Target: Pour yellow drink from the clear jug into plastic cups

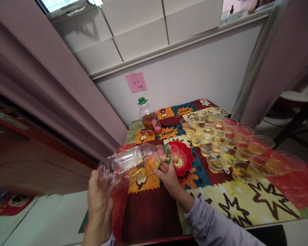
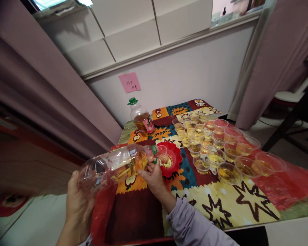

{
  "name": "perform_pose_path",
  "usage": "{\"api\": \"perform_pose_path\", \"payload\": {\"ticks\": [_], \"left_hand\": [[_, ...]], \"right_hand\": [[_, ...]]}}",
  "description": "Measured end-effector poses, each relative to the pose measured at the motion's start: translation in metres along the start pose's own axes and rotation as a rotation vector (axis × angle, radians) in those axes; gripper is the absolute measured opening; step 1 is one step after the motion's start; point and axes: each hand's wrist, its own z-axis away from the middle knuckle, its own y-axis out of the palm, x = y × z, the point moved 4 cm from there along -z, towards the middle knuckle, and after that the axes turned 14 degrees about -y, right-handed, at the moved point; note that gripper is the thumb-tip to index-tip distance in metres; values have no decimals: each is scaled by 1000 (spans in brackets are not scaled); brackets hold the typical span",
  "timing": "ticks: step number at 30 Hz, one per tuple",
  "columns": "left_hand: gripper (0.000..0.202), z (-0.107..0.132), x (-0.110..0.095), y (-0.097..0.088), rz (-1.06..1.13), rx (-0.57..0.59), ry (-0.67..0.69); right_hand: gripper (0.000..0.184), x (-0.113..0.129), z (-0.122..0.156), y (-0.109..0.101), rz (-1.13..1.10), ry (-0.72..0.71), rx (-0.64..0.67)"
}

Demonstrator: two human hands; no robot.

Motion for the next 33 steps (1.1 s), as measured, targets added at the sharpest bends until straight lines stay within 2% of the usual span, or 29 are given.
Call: {"api": "perform_pose_path", "payload": {"ticks": [10, 19, 33], "left_hand": [[25, 5, -3, 2, 8, -1, 1], [24, 2, -2, 2, 15, 23, 5], [22, 3, -4, 3, 5, -3, 19]], "right_hand": [[72, 0, -1, 1, -4, 12, -1], [69, 1, -1, 0, 2, 5, 9], [69, 1, -1, -1, 11, 19, 17]]}}
